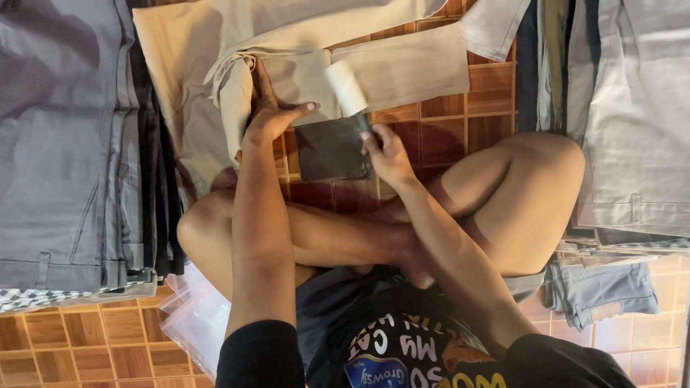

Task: A person sitting on the floor uses a lint roller to clean several pairs of pants, unfolding and refolding them in the process.

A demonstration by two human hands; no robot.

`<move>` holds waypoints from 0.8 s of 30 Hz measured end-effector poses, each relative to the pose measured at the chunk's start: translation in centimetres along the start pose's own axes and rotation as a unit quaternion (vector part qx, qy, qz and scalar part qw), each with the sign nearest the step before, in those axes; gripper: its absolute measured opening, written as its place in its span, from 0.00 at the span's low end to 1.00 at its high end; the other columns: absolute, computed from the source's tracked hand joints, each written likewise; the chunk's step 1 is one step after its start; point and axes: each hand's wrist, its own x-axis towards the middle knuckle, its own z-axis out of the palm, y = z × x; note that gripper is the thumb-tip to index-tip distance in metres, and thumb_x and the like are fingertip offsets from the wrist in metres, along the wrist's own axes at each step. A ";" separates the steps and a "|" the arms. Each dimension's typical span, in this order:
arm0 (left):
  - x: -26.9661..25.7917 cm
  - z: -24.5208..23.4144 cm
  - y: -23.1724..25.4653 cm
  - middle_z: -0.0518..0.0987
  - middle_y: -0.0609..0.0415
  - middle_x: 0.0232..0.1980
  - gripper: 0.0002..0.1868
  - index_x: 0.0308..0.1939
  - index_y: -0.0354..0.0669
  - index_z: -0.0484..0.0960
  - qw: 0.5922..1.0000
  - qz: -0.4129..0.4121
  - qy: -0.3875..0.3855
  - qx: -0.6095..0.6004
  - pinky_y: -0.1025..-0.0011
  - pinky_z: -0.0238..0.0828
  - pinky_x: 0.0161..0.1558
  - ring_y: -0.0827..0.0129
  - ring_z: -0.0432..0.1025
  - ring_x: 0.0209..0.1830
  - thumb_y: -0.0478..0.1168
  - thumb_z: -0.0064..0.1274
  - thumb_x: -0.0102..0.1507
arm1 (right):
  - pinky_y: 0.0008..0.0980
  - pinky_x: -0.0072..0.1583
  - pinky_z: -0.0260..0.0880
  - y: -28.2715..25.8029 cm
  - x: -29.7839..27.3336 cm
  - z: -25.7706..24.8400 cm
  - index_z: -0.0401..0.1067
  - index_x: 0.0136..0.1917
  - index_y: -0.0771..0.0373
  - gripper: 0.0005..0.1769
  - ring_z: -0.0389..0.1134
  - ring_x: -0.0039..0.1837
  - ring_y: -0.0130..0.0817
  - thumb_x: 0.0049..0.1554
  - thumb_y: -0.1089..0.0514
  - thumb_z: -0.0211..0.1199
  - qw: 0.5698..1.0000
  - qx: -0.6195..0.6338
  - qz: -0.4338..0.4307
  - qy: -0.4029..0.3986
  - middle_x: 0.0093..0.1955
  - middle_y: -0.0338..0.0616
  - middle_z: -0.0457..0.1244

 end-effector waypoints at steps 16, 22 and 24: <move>-0.7 -0.3 0.9 0.22 0.44 0.86 0.76 0.77 0.70 0.16 0.999 -0.013 0.007 0.041 0.52 0.31 0.79 0.52 0.23 0.86 0.60 0.75 0.57 | 0.22 0.29 0.58 -1.1 0.8 -1.0 0.66 0.52 0.57 0.13 0.58 0.29 0.20 0.66 0.46 0.57 0.993 0.106 -0.005 0.060 0.34 0.33 0.62; 0.1 -0.1 0.2 0.23 0.45 0.86 0.76 0.76 0.72 0.15 0.999 -0.006 0.012 0.040 0.50 0.33 0.79 0.50 0.24 0.86 0.56 0.76 0.58 | 0.25 0.28 0.61 -1.2 1.5 -1.3 0.73 0.49 0.63 0.08 0.59 0.27 0.24 0.66 0.57 0.60 0.989 0.123 0.076 -0.001 0.33 0.37 0.62; -0.4 -0.3 0.7 0.23 0.45 0.86 0.76 0.77 0.71 0.15 0.999 -0.004 0.014 0.050 0.50 0.31 0.79 0.50 0.23 0.86 0.60 0.75 0.58 | 0.25 0.27 0.64 -1.3 2.4 -3.0 0.75 0.51 0.66 0.10 0.60 0.27 0.24 0.65 0.56 0.62 0.957 0.253 0.109 0.087 0.34 0.39 0.64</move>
